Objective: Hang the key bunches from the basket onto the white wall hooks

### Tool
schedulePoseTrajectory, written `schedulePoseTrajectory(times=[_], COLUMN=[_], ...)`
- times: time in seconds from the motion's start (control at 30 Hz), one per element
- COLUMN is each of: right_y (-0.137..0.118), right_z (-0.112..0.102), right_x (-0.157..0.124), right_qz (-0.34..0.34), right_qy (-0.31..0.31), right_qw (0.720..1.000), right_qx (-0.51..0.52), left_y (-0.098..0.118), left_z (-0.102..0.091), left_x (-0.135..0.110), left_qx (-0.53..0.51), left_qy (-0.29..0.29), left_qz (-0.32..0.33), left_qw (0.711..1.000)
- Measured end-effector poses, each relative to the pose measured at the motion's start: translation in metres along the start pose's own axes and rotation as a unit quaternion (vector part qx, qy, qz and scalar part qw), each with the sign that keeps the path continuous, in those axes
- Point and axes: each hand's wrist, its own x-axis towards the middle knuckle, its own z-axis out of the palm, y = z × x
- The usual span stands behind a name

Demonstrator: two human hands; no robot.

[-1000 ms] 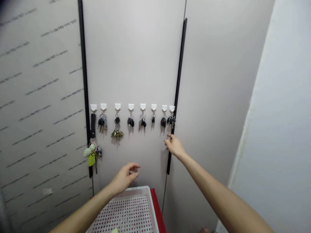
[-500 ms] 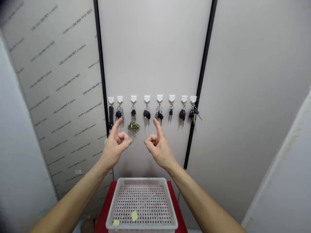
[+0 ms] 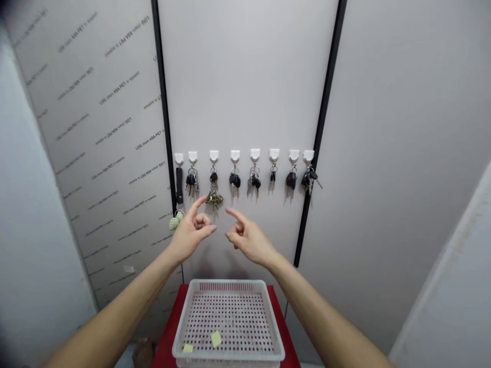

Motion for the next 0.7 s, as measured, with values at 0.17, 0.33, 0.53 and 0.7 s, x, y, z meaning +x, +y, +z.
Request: schedulePoseTrajectory(times=[0.17,0.33,0.53,0.7], right_y=[0.015,0.003,-0.015,-0.023], right_z=[-0.014,0.006,0.036,0.041], right_x=[0.024,0.067,0.109,0.126], right_qz=[0.087,0.052,0.05,0.072], right_qy=[0.071,0.11,0.198,0.207], right_qw=[0.993,0.984,0.933,0.926], right_qx=[-0.046,-0.13,-0.296,-0.308], left_y=[-0.026,-0.035,-0.032,0.011], left_z=[-0.059,-0.079,-0.071,-0.088], left_x=[0.036,0.064,0.083,0.099], left_qx=[0.201,0.309,0.211,0.023], left_qy=[0.213,0.205,0.199,0.26], left_qz=[0.016,-0.07,-0.07,-0.016], left_qw=[0.956,0.926,0.954,0.965])
